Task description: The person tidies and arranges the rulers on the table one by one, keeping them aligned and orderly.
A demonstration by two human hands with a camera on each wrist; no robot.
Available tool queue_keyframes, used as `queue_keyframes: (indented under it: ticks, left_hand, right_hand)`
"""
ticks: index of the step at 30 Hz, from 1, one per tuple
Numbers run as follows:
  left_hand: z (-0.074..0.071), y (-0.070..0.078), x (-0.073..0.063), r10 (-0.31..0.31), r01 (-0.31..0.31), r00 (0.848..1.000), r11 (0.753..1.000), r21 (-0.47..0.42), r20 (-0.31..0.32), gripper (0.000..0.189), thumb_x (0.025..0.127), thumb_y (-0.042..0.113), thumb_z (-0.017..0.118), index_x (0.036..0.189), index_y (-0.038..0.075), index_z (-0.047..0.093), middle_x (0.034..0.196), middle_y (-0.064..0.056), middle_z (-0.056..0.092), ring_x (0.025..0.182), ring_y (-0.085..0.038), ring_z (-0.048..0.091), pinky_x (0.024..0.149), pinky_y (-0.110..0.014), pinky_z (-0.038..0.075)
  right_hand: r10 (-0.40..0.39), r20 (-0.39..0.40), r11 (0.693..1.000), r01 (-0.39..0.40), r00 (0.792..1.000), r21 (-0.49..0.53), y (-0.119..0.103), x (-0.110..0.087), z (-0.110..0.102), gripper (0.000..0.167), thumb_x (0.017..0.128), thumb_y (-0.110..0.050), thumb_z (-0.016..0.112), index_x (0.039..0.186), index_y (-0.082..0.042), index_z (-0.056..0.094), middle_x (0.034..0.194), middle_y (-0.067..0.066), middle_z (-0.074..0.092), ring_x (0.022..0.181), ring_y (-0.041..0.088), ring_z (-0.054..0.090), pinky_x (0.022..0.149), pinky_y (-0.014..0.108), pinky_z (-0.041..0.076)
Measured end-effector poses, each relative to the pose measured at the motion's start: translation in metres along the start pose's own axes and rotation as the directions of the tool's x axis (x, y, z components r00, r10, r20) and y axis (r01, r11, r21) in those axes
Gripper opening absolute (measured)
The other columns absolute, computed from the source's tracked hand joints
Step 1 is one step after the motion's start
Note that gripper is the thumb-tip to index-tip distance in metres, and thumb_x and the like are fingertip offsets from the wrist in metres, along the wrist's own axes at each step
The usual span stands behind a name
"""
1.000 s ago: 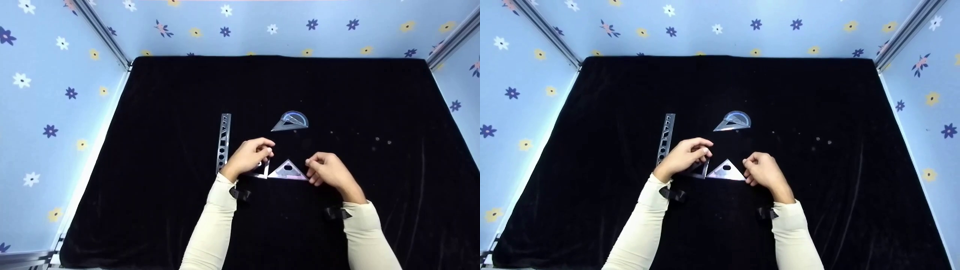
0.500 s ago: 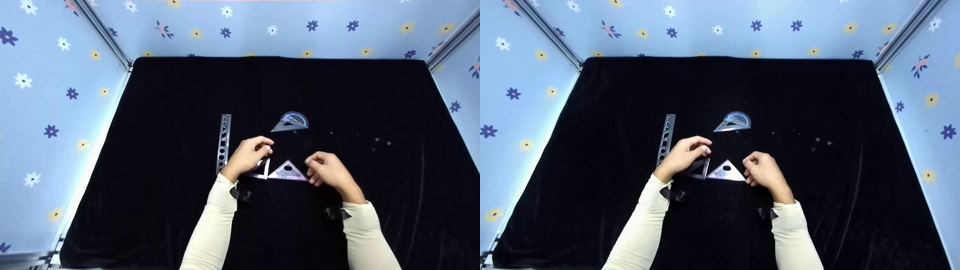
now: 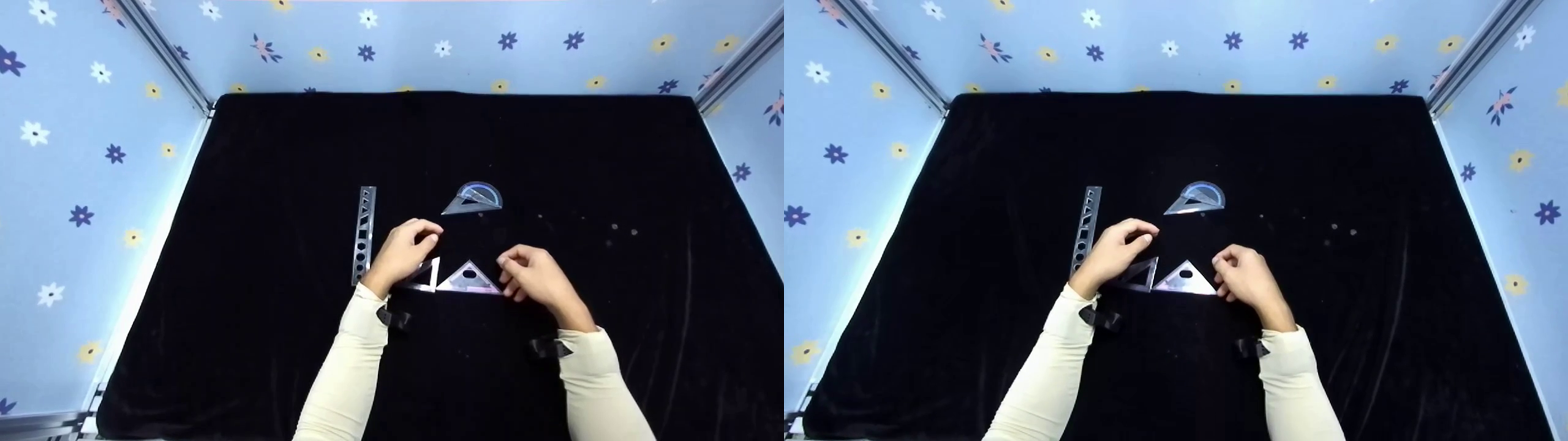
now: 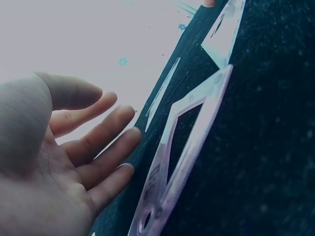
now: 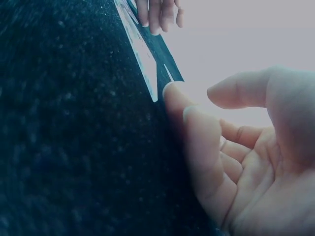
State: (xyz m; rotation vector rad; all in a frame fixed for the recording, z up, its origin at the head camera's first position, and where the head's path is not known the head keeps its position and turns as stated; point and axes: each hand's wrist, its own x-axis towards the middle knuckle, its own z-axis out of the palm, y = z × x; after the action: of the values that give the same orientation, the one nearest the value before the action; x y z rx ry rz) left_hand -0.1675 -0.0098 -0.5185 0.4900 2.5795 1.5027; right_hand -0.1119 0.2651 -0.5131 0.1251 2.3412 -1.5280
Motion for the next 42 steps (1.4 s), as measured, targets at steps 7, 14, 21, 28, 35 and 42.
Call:
queue_keyframes:
  ticks: [7,14,21,28,35,42]
  left_hand:
    - [0.001,0.001,0.000,0.018,-0.021,0.999,0.995,0.101,0.032,0.027,0.100,0.018,0.064,0.123,0.009,0.074,0.136,-0.007,0.069,0.133,-0.023,0.060,0.118,-0.037,0.042]
    - [0.003,0.002,-0.002,0.006,-0.026,0.996,0.975,0.222,0.092,0.045,0.100,0.028,0.063,0.141,0.008,0.065,0.154,-0.007,0.058,0.151,-0.026,0.044,0.128,-0.038,0.029]
    - [0.005,0.001,-0.003,0.033,-0.074,0.990,0.949,0.307,0.137,0.053,0.101,0.031,0.062,0.146,0.003,0.058,0.156,-0.011,0.055,0.154,-0.029,0.039,0.132,-0.047,0.015]
    - [0.008,0.000,-0.002,0.030,-0.083,0.986,0.942,0.326,0.166,0.059,0.101,0.033,0.061,0.152,0.006,0.052,0.161,-0.010,0.049,0.157,-0.027,0.034,0.132,-0.051,0.012]
    - [0.012,0.003,0.001,-0.002,-0.063,0.981,0.944,0.325,0.196,0.061,0.101,0.033,0.061,0.156,0.009,0.048,0.168,-0.005,0.039,0.159,-0.028,0.028,0.132,-0.054,0.007]
    - [0.013,0.008,0.002,-0.061,-0.050,0.965,0.910,0.412,0.253,0.068,0.101,0.035,0.061,0.161,0.011,0.040,0.174,-0.002,0.024,0.161,-0.025,0.020,0.132,-0.054,0.004]
  right_hand:
    - [-0.040,-0.046,0.999,0.040,0.998,-0.018,0.000,0.003,0.001,0.023,0.104,-0.015,0.060,0.112,0.005,0.067,0.080,0.009,0.070,0.060,0.016,0.070,0.050,0.033,0.058]
    - [-0.065,-0.091,0.998,0.065,0.994,0.005,-0.001,0.005,0.002,0.023,0.105,-0.016,0.061,0.113,0.004,0.068,0.082,0.008,0.071,0.064,0.015,0.071,0.053,0.033,0.060]
    - [-0.084,-0.109,0.996,0.087,0.990,0.024,-0.001,0.005,0.005,0.022,0.104,-0.014,0.061,0.112,0.005,0.068,0.081,0.007,0.072,0.065,0.013,0.071,0.054,0.032,0.060]
    - [-0.072,-0.110,0.994,0.081,0.991,0.079,-0.001,0.003,0.006,0.022,0.103,-0.011,0.061,0.112,0.008,0.067,0.080,0.006,0.071,0.066,0.012,0.071,0.056,0.030,0.060]
    - [-0.066,-0.098,0.996,0.071,0.993,0.053,-0.001,0.003,0.003,0.023,0.105,-0.011,0.060,0.117,0.008,0.066,0.083,0.006,0.072,0.067,0.011,0.071,0.056,0.030,0.060]
    - [-0.067,-0.110,0.994,0.076,0.992,0.073,0.000,0.003,0.004,0.022,0.103,-0.010,0.061,0.114,0.008,0.067,0.081,0.006,0.071,0.067,0.011,0.071,0.055,0.029,0.059]
